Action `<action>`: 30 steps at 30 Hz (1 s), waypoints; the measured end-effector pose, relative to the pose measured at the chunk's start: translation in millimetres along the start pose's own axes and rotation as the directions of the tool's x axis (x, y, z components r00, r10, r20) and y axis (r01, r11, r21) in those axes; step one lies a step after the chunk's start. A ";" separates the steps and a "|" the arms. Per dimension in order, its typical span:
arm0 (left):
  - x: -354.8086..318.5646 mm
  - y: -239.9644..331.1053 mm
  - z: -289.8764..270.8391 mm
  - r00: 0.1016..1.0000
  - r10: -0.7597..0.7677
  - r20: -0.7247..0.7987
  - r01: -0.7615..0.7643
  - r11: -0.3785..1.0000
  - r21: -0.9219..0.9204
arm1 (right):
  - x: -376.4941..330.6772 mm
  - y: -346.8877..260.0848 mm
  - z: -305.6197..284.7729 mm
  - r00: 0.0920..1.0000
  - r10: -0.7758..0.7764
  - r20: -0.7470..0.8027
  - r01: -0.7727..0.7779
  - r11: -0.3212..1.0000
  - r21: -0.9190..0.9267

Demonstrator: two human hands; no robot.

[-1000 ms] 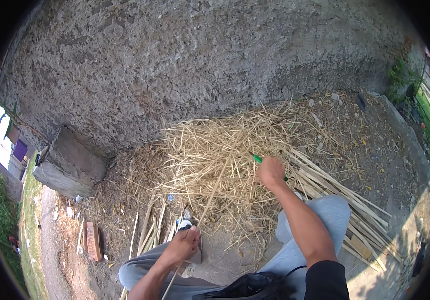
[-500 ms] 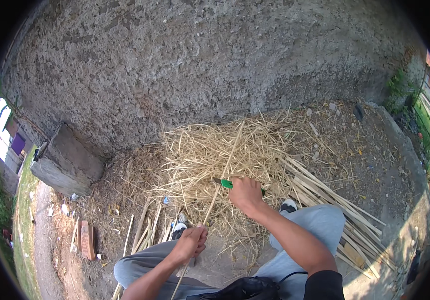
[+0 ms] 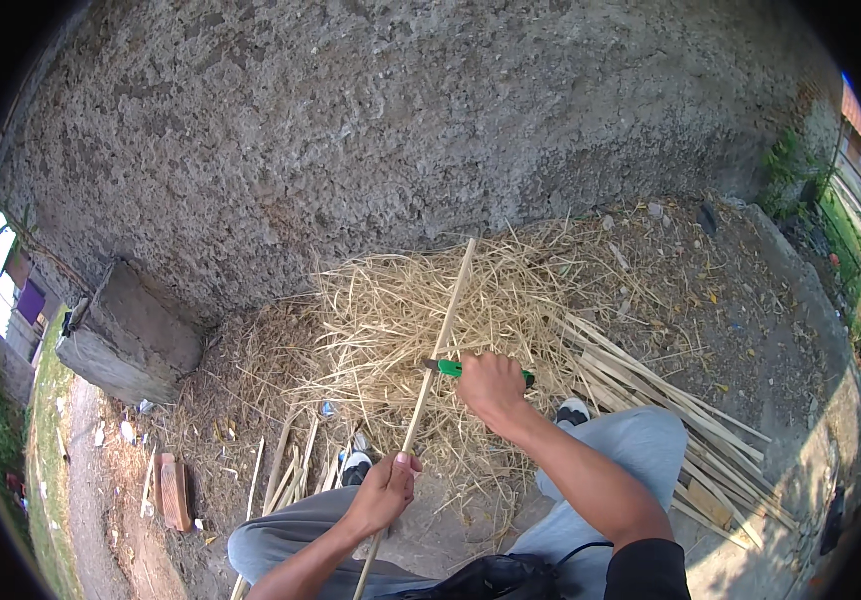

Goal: The person shaves a long bamboo strip with a utility knife, moving the blade along the edge while holding the strip by hand to smooth it.

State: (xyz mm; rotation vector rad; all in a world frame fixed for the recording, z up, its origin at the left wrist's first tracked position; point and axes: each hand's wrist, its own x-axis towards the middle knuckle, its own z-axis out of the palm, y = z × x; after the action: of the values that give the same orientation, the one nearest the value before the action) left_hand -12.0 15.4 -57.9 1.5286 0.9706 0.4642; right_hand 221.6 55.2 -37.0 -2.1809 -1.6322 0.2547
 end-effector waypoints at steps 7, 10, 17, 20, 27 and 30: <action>-5.4 8.1 -3.4 0.999 0.016 -0.028 -0.013 0.995 0.097 | -2.0 -3.9 -2.7 1.000 -0.017 -0.019 0.017 1.000 -0.013; -2.9 5.4 -5.4 1.000 -0.012 -0.003 0.012 1.000 0.012 | -1.4 -5.3 -5.9 1.000 -0.022 -0.009 0.022 1.000 -0.005; -7.7 19.0 -12.5 0.983 -0.132 0.128 0.150 0.977 -0.149 | -6.8 -6.8 -11.5 0.997 -0.036 -0.075 0.033 0.998 -0.044; -10.3 -2.2 -6.7 0.997 -0.035 0.075 0.036 0.999 -0.018 | -2.7 -2.2 -8.0 0.992 -0.098 -0.074 0.083 0.979 -0.188; -20.9 16.5 -2.4 0.999 -0.017 0.029 0.008 0.959 0.283 | 7.2 11.8 -1.9 0.986 -0.113 -0.119 0.080 0.965 -0.251; -31.0 16.6 8.9 0.994 -0.090 0.069 0.082 0.991 0.105 | 19.5 31.1 11.4 0.978 -0.065 -0.198 0.005 0.957 -0.291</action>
State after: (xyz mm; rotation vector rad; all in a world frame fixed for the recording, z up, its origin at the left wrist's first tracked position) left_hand -17.7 -13.6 -36.8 1.5776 1.0111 0.2982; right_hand 250.3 68.7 -58.6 -2.2930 -1.6734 -0.2295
